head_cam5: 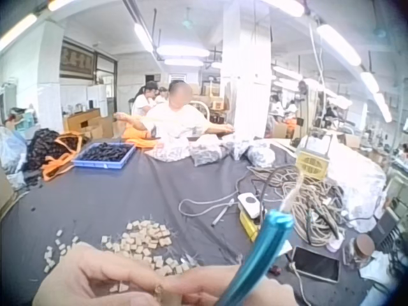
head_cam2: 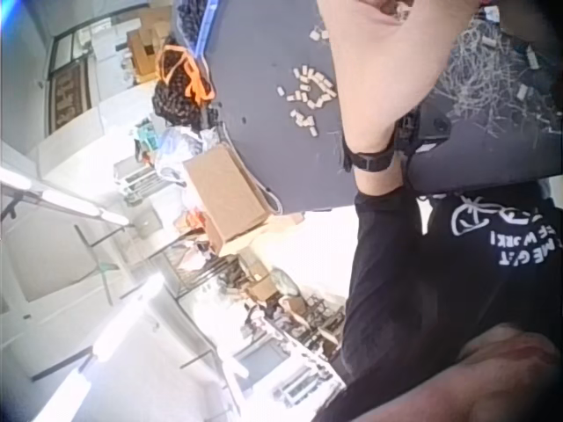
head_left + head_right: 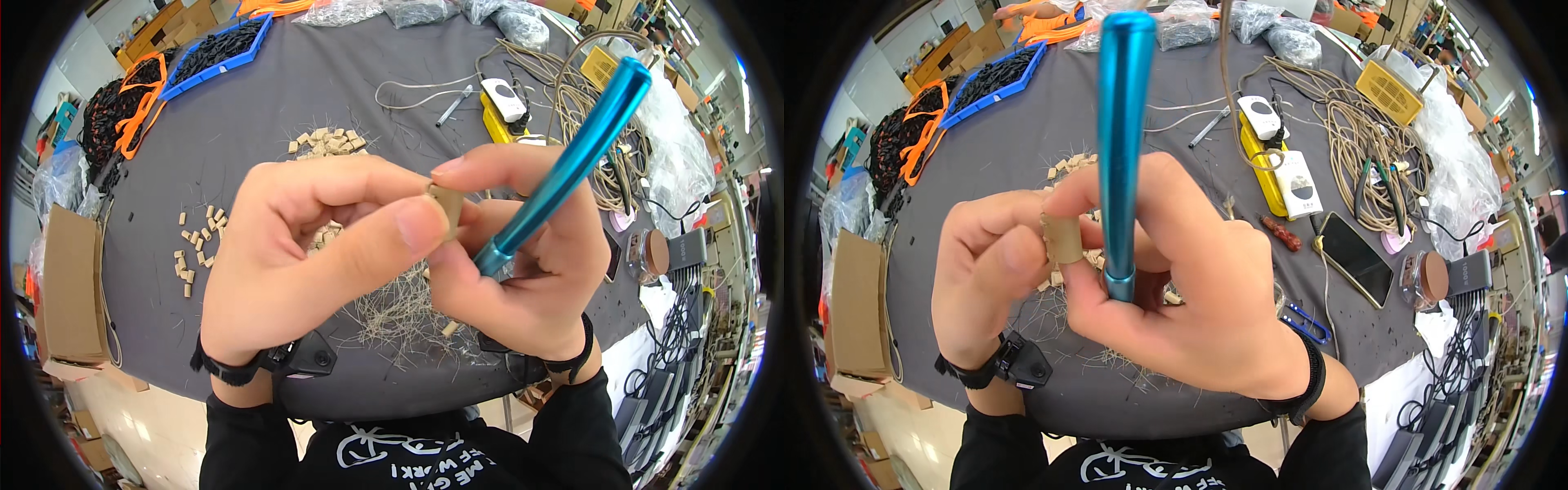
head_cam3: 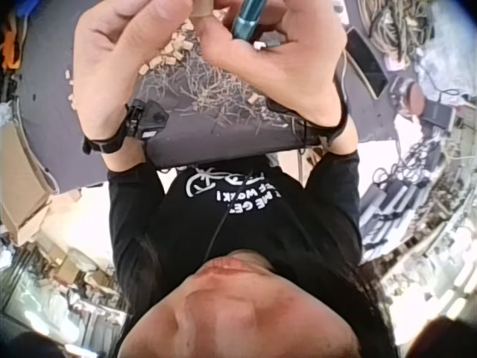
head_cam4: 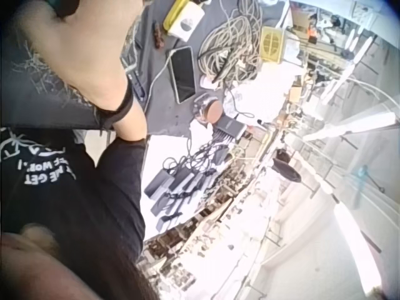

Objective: The person uses a soldering iron to apply solder to small beige cylindrical components. They pick up a component from a pile on the table, hold it with their left hand, and apply the soldering iron with their right hand to the component's surface. The person repeats this process for multiple components throughout the clip.

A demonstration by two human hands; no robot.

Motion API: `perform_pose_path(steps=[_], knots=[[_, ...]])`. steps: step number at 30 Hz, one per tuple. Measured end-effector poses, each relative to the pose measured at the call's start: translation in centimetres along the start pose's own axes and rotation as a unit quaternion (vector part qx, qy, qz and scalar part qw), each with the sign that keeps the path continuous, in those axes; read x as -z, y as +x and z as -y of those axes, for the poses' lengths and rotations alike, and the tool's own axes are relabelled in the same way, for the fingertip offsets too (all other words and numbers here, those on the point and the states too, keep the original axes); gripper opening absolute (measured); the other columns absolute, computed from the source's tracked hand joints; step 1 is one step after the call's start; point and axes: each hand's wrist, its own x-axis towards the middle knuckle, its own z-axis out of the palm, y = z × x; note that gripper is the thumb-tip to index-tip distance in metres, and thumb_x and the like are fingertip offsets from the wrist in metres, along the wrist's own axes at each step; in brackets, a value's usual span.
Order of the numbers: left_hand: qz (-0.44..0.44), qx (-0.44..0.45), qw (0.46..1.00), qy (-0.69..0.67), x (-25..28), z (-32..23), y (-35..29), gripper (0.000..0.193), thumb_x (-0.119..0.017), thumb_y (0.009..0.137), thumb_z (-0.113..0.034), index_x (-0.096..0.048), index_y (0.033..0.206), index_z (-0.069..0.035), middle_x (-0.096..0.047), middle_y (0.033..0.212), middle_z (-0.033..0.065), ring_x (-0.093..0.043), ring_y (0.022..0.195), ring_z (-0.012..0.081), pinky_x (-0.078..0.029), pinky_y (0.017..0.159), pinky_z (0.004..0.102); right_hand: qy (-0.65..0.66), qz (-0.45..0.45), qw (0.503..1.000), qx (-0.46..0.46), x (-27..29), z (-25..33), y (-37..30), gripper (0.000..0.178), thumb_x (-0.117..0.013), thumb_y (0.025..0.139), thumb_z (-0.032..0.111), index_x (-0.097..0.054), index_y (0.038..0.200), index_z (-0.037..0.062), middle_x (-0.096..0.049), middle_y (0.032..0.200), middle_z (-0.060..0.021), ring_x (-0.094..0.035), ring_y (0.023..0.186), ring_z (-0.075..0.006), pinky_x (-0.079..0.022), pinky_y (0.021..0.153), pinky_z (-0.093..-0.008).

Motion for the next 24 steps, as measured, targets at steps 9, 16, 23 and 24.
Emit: perform_pose_path(steps=[9, 16, 23, 24], knots=[[0.016, 0.024, 0.994, -0.107, -0.2, 0.0, 0.0, 0.039, -0.063, 0.075, -0.031, -0.057, 0.088, 0.005, -0.060, 0.079, 0.0095, -0.057, 0.070, 0.0138, -0.046, 0.063, 0.0238, 0.148, -0.019, 0.987, -0.063, -0.6, 0.7, 0.2, 0.038, -0.057, 0.067, -0.009, -0.039, 0.100, -0.0056, -0.055, 0.070, -0.0069, -0.054, 0.052, -0.0084, -0.039, 0.045, -0.0169], [0.067, 0.021, 0.970, -0.232, -0.6, 1.3, 0.5, 0.044, -0.067, 0.069, -0.040, -0.055, 0.080, 0.001, -0.058, 0.072, 0.0058, -0.056, 0.066, 0.0123, -0.045, 0.058, 0.0222, 0.180, 0.019, 0.984, 0.005, -0.3, 0.0, 0.3, 0.039, -0.059, 0.067, -0.005, -0.039, 0.101, -0.0063, -0.056, 0.061, -0.0068, -0.053, 0.049, -0.0078, -0.038, 0.044, -0.0179], [0.021, 0.017, 0.980, -0.195, -1.1, 0.6, 0.2, 0.043, -0.069, 0.067, -0.041, -0.055, 0.074, -0.001, -0.055, 0.066, 0.0028, -0.051, 0.059, 0.0089, -0.037, 0.053, 0.0192, 0.123, 0.026, 0.992, 0.026, -0.2, -0.2, 0.3, 0.037, -0.058, 0.067, -0.006, -0.040, 0.100, -0.0070, -0.056, 0.060, -0.0065, -0.052, 0.050, -0.0067, -0.039, 0.046, -0.0170], [0.022, 0.017, 0.979, -0.201, -1.0, 0.5, 0.1, 0.043, -0.069, 0.067, -0.042, -0.055, 0.073, -0.002, -0.055, 0.065, 0.0027, -0.051, 0.059, 0.0088, -0.037, 0.053, 0.0192, 0.120, 0.037, 0.992, 0.006, 0.1, 0.2, 0.3, 0.037, -0.058, 0.067, -0.006, -0.040, 0.100, -0.0069, -0.056, 0.060, -0.0066, -0.052, 0.050, -0.0067, -0.039, 0.046, -0.0170]])
